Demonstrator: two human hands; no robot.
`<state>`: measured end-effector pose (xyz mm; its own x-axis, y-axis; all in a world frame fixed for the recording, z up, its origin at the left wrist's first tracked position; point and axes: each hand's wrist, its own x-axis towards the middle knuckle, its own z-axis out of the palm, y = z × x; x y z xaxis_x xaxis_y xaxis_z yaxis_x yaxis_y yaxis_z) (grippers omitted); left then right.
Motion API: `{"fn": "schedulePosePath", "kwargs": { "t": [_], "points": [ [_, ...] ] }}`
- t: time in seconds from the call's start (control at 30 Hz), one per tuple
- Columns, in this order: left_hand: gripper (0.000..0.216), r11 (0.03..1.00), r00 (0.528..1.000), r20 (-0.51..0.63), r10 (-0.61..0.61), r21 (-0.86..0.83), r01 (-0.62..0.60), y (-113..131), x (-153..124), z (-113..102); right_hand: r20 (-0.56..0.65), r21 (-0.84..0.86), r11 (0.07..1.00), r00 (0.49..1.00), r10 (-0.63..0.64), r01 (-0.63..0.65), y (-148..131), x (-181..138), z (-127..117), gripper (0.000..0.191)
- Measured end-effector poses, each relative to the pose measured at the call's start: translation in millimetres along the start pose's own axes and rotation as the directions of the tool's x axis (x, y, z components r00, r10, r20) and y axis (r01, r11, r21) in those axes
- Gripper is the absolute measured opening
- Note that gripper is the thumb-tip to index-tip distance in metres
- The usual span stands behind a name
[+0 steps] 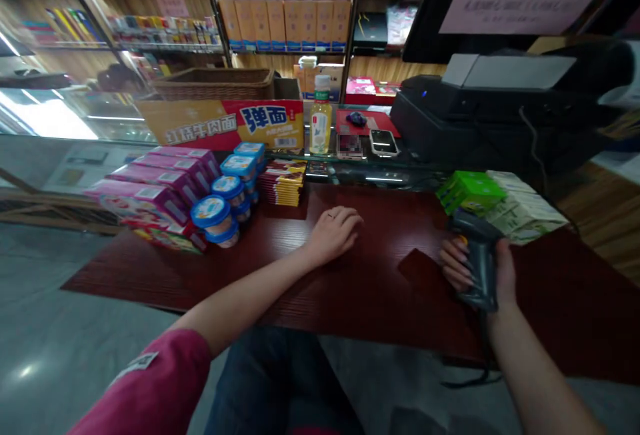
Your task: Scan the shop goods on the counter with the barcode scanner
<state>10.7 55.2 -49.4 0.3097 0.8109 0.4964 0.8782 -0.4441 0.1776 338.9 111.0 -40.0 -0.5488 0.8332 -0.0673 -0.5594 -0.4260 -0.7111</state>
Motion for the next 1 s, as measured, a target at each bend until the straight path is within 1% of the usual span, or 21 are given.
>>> {"fn": "schedulePosePath", "kwargs": {
  "t": [0.07, 0.17, 0.23, 0.33, 0.43, 0.5, 0.57, 0.6, 0.67, 0.77, 0.83, 0.9, 1.0],
  "points": [
    [0.037, 0.991, 0.987, -0.134, -0.088, 0.089, 0.1, -30, -23, -20, 0.073, 0.054, 0.998, 0.997, 0.023, -0.027, 19, 13, 18, 0.049],
    [0.045, 0.952, 0.926, -0.318, -0.204, 0.154, 0.263, -69, -49, -41, 0.209, 0.068, 0.991, 0.973, 0.101, -0.118, 52, 37, 47, 0.049],
    [0.051, 0.934, 0.891, -0.387, -0.238, 0.161, 0.319, -86, -62, -50, 0.292, 0.043, 0.982, 0.942, 0.162, -0.183, 74, 54, 68, 0.049],
    [0.058, 0.934, 0.871, -0.43, -0.239, 0.144, 0.328, -98, -73, -58, 0.391, 0.012, 0.967, 0.891, 0.231, -0.256, 102, 76, 96, 0.05],
    [0.063, 0.929, 0.845, -0.462, -0.269, 0.108, 0.354, -102, -77, -57, 0.44, -0.017, 0.956, 0.856, 0.271, -0.293, 121, 91, 117, 0.052],
    [0.067, 0.918, 0.826, -0.473, -0.308, 0.078, 0.388, -104, -76, -55, 0.444, -0.047, 0.951, 0.846, 0.294, -0.305, 127, 97, 124, 0.053],
    [0.07, 0.913, 0.814, -0.475, -0.334, 0.052, 0.405, -105, -74, -54, 0.433, -0.07, 0.948, 0.847, 0.308, -0.309, 128, 100, 126, 0.054],
    [0.07, 0.916, 0.815, -0.476, -0.329, 0.047, 0.398, -105, -74, -55, 0.421, -0.077, 0.949, 0.853, 0.309, -0.306, 127, 100, 126, 0.054],
    [0.069, 0.937, 0.84, -0.472, -0.268, 0.077, 0.342, -101, -75, -59, 0.394, -0.084, 0.953, 0.869, 0.3, -0.29, 125, 99, 125, 0.054],
    [0.064, 0.943, 0.882, -0.45, -0.139, 0.211, 0.256, -87, -85, -69, 0.359, -0.113, 0.957, 0.887, 0.289, -0.266, 123, 95, 126, 0.056],
    [0.064, 0.918, 0.889, -0.446, -0.107, 0.298, 0.261, -74, -98, -75, 0.349, -0.135, 0.958, 0.893, 0.285, -0.253, 123, 91, 128, 0.057],
    [0.065, 0.891, 0.889, -0.445, -0.106, 0.354, 0.283, -63, -114, -80, 0.346, -0.151, 0.959, 0.896, 0.28, -0.241, 124, 87, 130, 0.057],
    [0.065, 0.866, 0.893, -0.434, -0.118, 0.396, 0.306, -56, -135, -85, 0.353, -0.16, 0.961, 0.896, 0.269, -0.226, 125, 82, 131, 0.055]
  ]
}}
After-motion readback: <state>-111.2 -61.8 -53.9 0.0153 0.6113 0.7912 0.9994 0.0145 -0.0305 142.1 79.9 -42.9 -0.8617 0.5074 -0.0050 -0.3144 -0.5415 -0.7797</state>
